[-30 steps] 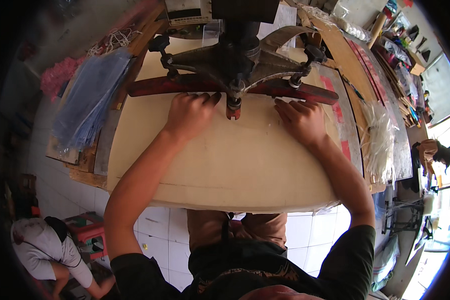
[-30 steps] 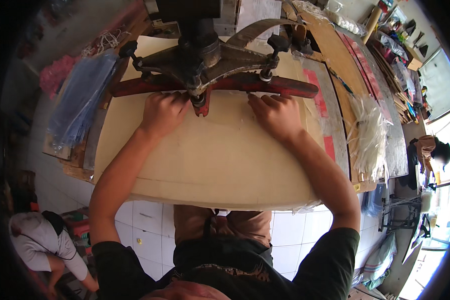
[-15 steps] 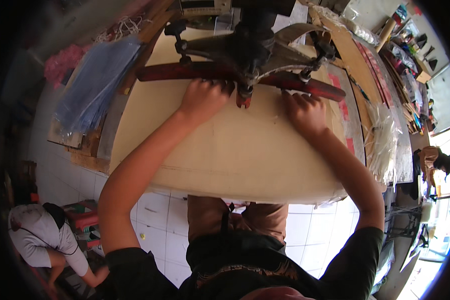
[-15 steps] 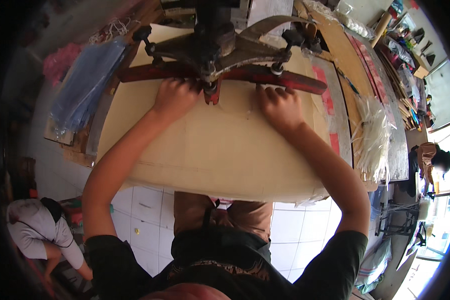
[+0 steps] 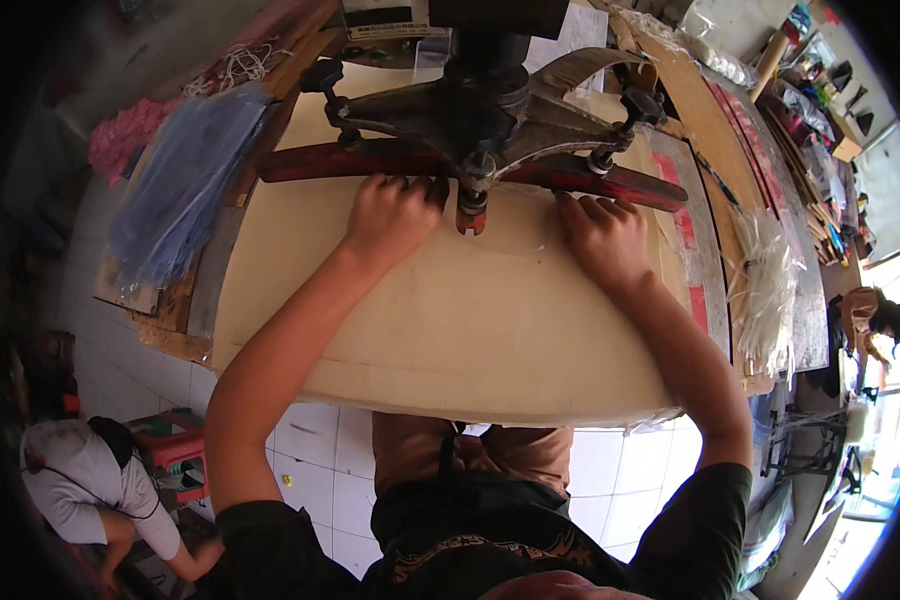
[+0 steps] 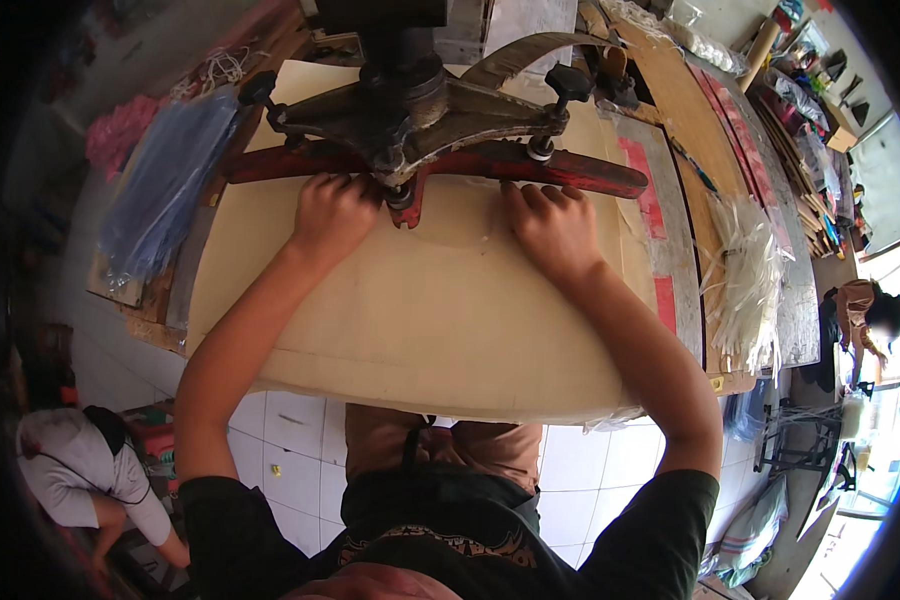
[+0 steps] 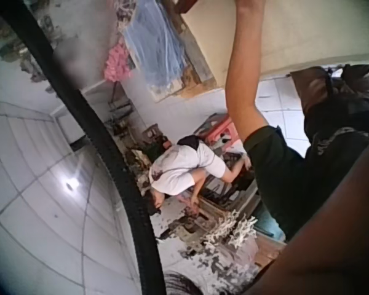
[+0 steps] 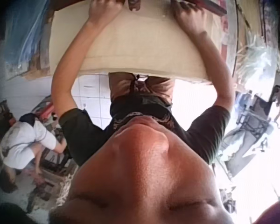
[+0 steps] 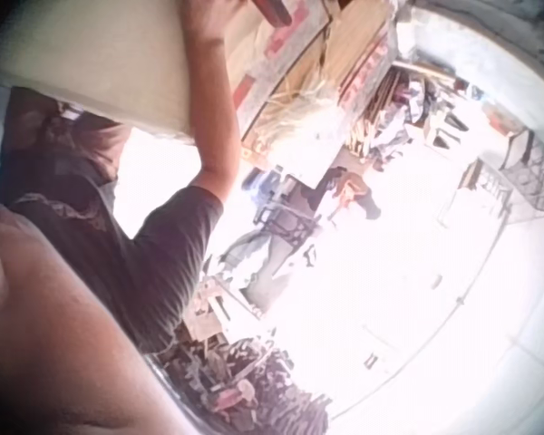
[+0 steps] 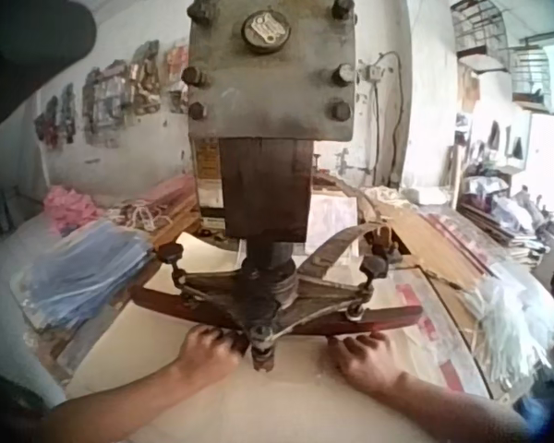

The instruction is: The person aligns a plastic bag and handle components on a machine bed and operates a manual heat press to seal them together, processing multiple bags.

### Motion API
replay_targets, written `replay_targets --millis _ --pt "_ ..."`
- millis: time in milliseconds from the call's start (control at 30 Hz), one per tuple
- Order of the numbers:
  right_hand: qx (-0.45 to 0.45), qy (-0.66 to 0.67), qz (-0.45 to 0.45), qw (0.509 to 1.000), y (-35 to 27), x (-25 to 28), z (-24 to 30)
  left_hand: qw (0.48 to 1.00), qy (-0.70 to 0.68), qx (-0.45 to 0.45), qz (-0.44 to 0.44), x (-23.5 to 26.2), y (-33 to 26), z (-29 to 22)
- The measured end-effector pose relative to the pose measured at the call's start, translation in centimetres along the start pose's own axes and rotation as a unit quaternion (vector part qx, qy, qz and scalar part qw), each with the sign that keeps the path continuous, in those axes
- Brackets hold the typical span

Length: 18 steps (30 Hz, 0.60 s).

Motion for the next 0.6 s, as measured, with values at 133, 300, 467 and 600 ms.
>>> replay_targets --millis 133,300,467,600 --pt "-0.002 0.026 0.020 0.999 -0.1 -0.4 -0.1 1.000 -0.014 -0.007 0.016 -0.3 -0.1 0.0" --pt "0.017 0.049 0.037 0.998 0.4 -0.2 0.1 0.998 -0.050 -0.012 0.040 -0.7 -0.1 0.2" --pt "0.006 0.054 0.055 0.997 0.0 -0.9 0.1 0.995 -0.052 -0.014 0.081 -1.3 0.1 0.1" --pt "0.002 0.057 0.070 0.996 0.2 -1.0 0.2 0.992 -0.056 0.007 0.109 -1.8 0.0 0.2"
Point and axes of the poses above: each hand's wrist, its own y-axis towards the middle knuckle, its own x-axis out of the back of the hand, z = x × y, the point moved 9 cm from there along y, towards the middle knuckle, and after that the axes turned 4 degrees about x, right-handed, at the moved point
